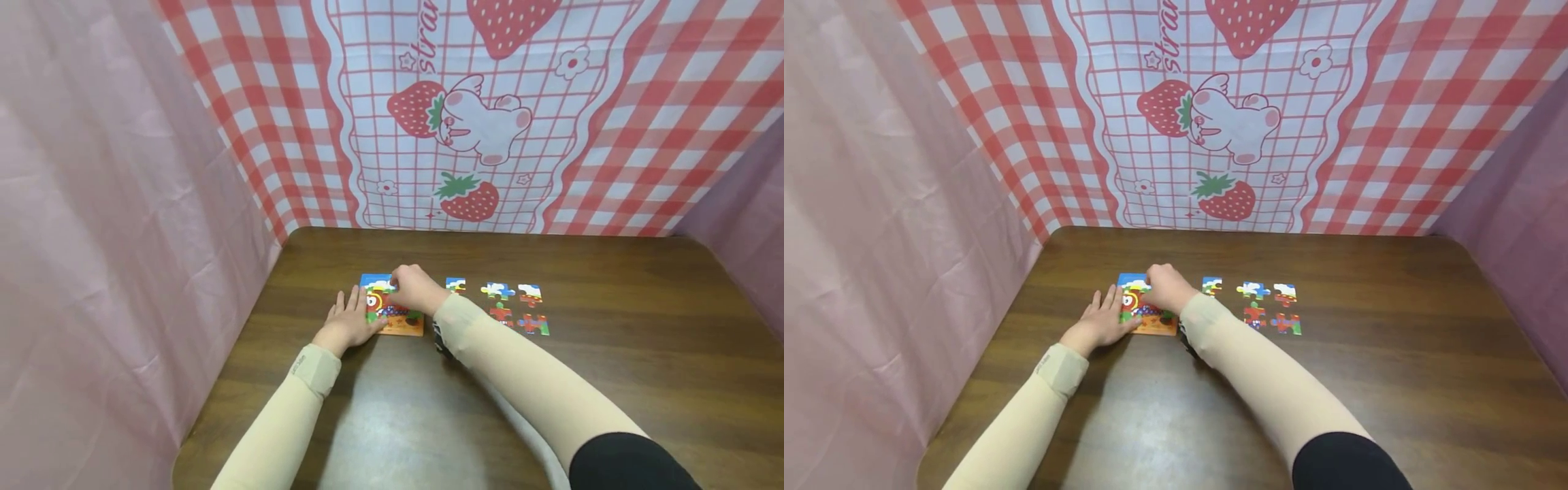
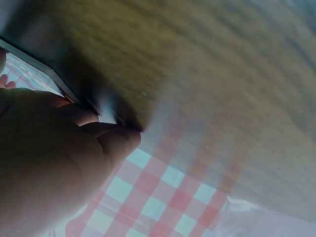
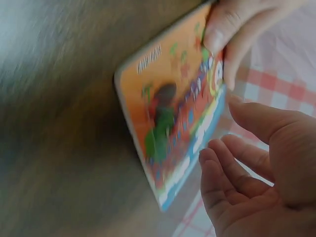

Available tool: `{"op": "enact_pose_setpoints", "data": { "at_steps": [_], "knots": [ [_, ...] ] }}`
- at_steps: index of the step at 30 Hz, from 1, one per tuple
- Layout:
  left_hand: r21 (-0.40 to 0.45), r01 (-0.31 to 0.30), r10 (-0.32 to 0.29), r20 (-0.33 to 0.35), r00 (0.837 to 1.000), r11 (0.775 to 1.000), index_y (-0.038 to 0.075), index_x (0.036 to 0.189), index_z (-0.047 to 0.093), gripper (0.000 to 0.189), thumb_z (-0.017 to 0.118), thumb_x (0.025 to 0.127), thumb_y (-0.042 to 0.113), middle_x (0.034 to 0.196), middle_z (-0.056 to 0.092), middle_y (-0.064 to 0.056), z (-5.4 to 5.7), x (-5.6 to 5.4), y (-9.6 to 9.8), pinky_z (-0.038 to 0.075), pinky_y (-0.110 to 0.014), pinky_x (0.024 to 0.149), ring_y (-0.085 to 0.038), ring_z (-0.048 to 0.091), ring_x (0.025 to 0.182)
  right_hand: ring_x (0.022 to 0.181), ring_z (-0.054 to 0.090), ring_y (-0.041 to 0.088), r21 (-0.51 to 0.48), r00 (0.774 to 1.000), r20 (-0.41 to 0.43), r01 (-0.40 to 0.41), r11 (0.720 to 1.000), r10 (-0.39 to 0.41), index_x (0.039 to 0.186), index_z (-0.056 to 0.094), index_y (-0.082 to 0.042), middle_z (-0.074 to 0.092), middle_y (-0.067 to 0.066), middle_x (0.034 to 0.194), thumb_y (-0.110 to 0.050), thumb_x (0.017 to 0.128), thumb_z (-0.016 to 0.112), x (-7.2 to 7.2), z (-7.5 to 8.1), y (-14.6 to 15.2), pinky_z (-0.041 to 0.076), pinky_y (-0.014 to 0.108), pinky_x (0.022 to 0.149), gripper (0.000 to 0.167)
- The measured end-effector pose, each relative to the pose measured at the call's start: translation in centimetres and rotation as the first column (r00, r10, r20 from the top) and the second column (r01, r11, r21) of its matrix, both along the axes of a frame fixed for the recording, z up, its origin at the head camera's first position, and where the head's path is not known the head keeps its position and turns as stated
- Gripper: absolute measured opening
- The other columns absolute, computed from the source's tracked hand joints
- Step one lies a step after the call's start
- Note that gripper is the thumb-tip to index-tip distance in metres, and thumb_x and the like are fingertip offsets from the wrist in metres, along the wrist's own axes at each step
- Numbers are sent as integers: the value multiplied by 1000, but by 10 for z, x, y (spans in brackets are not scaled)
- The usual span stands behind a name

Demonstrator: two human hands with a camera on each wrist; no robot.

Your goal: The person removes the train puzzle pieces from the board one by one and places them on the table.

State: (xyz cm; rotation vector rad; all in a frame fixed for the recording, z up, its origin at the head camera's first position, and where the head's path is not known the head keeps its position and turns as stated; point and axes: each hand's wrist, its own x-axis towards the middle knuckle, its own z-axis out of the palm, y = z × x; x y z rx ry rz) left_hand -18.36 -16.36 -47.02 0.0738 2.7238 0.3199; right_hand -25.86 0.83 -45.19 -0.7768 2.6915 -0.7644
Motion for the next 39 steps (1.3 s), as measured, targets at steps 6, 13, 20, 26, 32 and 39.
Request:
{"op": "enact_pose_setpoints", "data": {
  "at_steps": [6, 13, 20, 26, 32, 39],
  "knots": [
    [-2, -9, 9, -15, 1000, 1000, 3, 163, 2, 97, 41, 101, 66, 169, 1, -14, -3, -1, -1, 10, -52, 120, -42, -2, 151, 108, 66, 30, 31, 999, 4, -38, 999, 38, 120, 69, 8, 68, 19, 119, -23, 89, 82, 1, -7, -17, 52, 39, 95, 45],
    [-16, -6, 5, -4, 1000, 1000, 3, 163, 1, 98, 40, 100, 69, 169, 0, -13, -3, -1, -1, 11, -53, 120, -43, -3, 151, 113, 57, 32, 87, 998, -36, -39, 995, 42, 121, 69, 4, 66, 16, 119, -33, 85, 85, -1, -17, -26, 45, 43, 101, 54],
    [-18, -12, 12, -2, 1000, 1000, 2, 163, 4, 97, 41, 101, 67, 169, 1, -13, -6, -2, 0, 11, -53, 120, -43, -2, 151, 88, 50, 24, 112, 997, -46, -56, 992, 61, 88, 70, -3, 57, 3, 81, -27, 82, 87, 1, -13, -32, 43, 38, 80, 30],
    [-9, -17, 17, 4, 1000, 1000, 1, 163, 5, 98, 44, 100, 66, 169, 3, -14, -8, -6, -2, 11, -53, 120, -43, -2, 151, 77, 46, 23, 132, 996, -43, -72, 989, 79, 66, 58, -8, 48, 0, 63, -26, 80, 88, -1, -10, -36, 39, 36, 72, 38],
    [-11, -23, 23, 0, 1000, 1000, 2, 163, 5, 98, 44, 100, 66, 169, 3, -14, -5, -3, 0, 11, -53, 120, -43, -2, 151, 69, 53, 19, 89, 998, -15, -64, 994, 66, 73, 62, -6, 57, 0, 68, -20, 79, 88, -1, -9, -38, 48, 33, 69, 30],
    [4, -30, 30, -12, 999, 1000, 2, 163, 3, 99, 43, 100, 67, 169, 2, -13, -9, -3, -2, 11, -53, 120, -42, -2, 151, 77, 55, 24, 144, 999, -31, -24, 989, 29, 80, 63, -6, 59, 2, 71, -22, 82, 85, -1, -8, -39, 48, 40, 80, 28]
  ]
}}
